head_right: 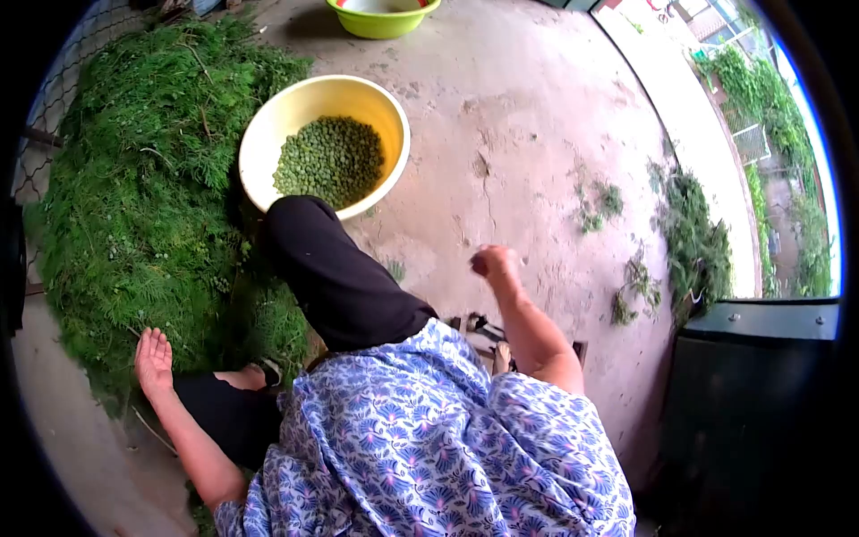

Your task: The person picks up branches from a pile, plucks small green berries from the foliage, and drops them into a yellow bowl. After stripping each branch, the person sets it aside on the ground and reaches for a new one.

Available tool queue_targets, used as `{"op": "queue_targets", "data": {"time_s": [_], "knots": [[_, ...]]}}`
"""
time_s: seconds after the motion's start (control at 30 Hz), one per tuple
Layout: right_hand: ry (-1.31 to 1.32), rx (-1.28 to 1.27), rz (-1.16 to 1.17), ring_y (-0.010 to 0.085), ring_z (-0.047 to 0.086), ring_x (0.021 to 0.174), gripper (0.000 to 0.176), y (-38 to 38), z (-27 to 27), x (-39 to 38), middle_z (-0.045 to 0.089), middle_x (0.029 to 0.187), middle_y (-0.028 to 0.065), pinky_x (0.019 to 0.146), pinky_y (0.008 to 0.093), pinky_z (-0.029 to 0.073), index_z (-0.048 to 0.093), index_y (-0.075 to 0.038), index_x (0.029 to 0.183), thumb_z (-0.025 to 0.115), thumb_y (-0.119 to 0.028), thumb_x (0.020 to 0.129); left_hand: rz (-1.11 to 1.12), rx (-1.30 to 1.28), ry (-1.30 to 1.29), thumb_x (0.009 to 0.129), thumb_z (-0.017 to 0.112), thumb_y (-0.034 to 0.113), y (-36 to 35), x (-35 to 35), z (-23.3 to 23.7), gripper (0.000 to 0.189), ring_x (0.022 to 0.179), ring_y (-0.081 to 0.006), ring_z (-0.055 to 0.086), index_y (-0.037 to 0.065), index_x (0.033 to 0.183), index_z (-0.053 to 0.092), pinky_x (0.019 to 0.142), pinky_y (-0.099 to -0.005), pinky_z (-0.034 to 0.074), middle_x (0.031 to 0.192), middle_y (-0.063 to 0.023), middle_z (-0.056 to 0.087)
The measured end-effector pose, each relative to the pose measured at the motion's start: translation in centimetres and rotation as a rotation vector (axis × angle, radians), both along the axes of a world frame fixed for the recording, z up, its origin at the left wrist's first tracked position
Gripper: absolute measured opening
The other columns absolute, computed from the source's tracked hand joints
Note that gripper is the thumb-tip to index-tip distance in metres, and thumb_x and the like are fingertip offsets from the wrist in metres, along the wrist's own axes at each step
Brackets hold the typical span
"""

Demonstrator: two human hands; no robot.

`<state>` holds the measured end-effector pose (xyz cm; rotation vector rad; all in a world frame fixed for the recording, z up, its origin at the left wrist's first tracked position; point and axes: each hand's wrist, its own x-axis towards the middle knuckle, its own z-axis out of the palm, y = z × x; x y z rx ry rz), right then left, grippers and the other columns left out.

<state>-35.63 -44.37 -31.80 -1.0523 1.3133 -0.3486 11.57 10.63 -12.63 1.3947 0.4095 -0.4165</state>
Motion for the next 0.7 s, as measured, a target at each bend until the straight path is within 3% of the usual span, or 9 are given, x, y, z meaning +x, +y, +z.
{"op": "queue_targets", "data": {"time_s": [0.03, 0.1, 0.17, 0.27, 0.3, 0.37, 0.4, 0.53, 0.7], "knots": [[0.016, 0.352, -0.257, 0.0269, 0.062, 0.063, 0.017, 4.2, 3.3, 2.2, 0.062, 0.073, 0.0118, 0.059, 0.0427, 0.053, 0.059, -0.007, 0.091, 0.064, -0.006, 0.075, -0.011, -0.020, 0.014, 0.084, 0.061, 0.021, 0.0, 0.1, 0.0, 0.028, 0.083, -0.0135, 0.059, 0.007, 0.108, 0.058, 0.073, -0.0271, 0.048, 0.096, -0.0030, 0.063], [0.170, 0.341, 0.042, 0.0262, 0.064, 0.066, 0.021, 9.1, 3.7, 3.3, 0.063, 0.078, 0.0143, 0.058, 0.0394, 0.054, 0.059, -0.002, 0.097, 0.064, -0.011, 0.079, -0.027, -0.007, 0.020, 0.085, 0.060, 0.021, -0.3, 0.4, 0.0, 0.027, 0.085, -0.0143, 0.058, 0.007, 0.108, 0.057, 0.076, -0.0280, 0.048, 0.098, -0.0038, 0.062], [0.126, 0.326, 0.182, 0.0238, 0.064, 0.065, 0.023, 11.6, 2.6, 3.4, 0.063, 0.078, 0.0131, 0.057, 0.0359, 0.055, 0.060, 0.000, 0.098, 0.064, -0.012, 0.079, -0.015, -0.086, 0.017, 0.086, 0.059, 0.021, 0.2, 0.5, 0.1, 0.027, 0.089, -0.0150, 0.057, 0.006, 0.109, 0.057, 0.080, -0.0295, 0.047, 0.101, -0.0052, 0.061], [0.177, 0.312, 0.115, 0.0219, 0.062, 0.063, 0.022, 11.7, 2.9, 6.1, 0.063, 0.076, 0.0108, 0.057, 0.0335, 0.054, 0.060, -0.001, 0.097, 0.062, -0.015, 0.081, -0.021, -0.236, -0.008, 0.087, 0.055, 0.017, 0.9, 0.3, 0.6, 0.031, 0.093, -0.0199, 0.056, 0.002, 0.114, 0.053, 0.083, -0.0341, 0.047, 0.107, -0.0101, 0.058], [0.111, 0.253, 0.182, 0.0218, 0.062, 0.063, 0.020, 10.6, 3.2, 6.7, 0.062, 0.075, 0.0098, 0.056, 0.0330, 0.054, 0.060, -0.002, 0.097, 0.061, -0.015, 0.082, 0.022, -0.272, 0.002, 0.086, 0.056, 0.016, 1.1, 0.3, 0.6, 0.031, 0.093, -0.0205, 0.056, 0.002, 0.113, 0.054, 0.083, -0.0349, 0.047, 0.108, -0.0106, 0.058], [-0.136, 0.292, 0.086, 0.0225, 0.060, 0.056, 0.019, 7.5, 3.7, 9.0, 0.060, 0.069, 0.0107, 0.048, 0.0322, 0.052, 0.059, 0.001, 0.097, 0.058, -0.007, 0.080, 0.113, -0.365, -0.011, 0.084, 0.059, 0.014, 1.6, 0.2, 0.3, 0.029, 0.089, -0.0202, 0.057, 0.002, 0.110, 0.056, 0.082, -0.0356, 0.047, 0.101, -0.0098, 0.060], [-0.211, 0.203, 0.146, 0.0208, 0.058, 0.054, 0.019, 5.6, 4.6, 10.7, 0.059, 0.068, 0.0088, 0.047, 0.0307, 0.049, 0.059, 0.002, 0.096, 0.059, -0.007, 0.079, 0.173, -0.354, -0.021, 0.082, 0.062, 0.012, 0.6, -0.4, 1.4, 0.023, 0.084, -0.0169, 0.057, 0.002, 0.103, 0.058, 0.075, -0.0313, 0.049, 0.096, -0.0068, 0.061], [-0.381, -0.244, 0.170, 0.0164, 0.059, 0.063, 0.025, 3.2, 15.6, 20.8, 0.061, 0.077, 0.0082, 0.059, 0.0282, 0.050, 0.058, 0.003, 0.102, 0.059, -0.012, 0.083, 0.243, -0.477, -0.031, 0.083, 0.063, 0.014, 1.1, 0.0, 1.6, 0.011, 0.073, -0.0106, 0.060, 0.008, 0.091, 0.062, 0.071, -0.0303, 0.049, 0.082, 0.0000, 0.064], [-0.562, -0.549, 0.322, 0.0147, 0.059, 0.066, 0.020, 11.9, 28.5, 31.3, 0.062, 0.080, 0.0075, 0.065, 0.0268, 0.050, 0.060, 0.000, 0.104, 0.053, -0.010, 0.088, 0.477, -0.478, -0.033, 0.084, 0.060, 0.014, 2.1, 1.4, 2.5, 0.009, 0.069, -0.0091, 0.057, 0.008, 0.091, 0.060, 0.071, -0.0300, 0.047, 0.079, 0.0015, 0.063]]}}
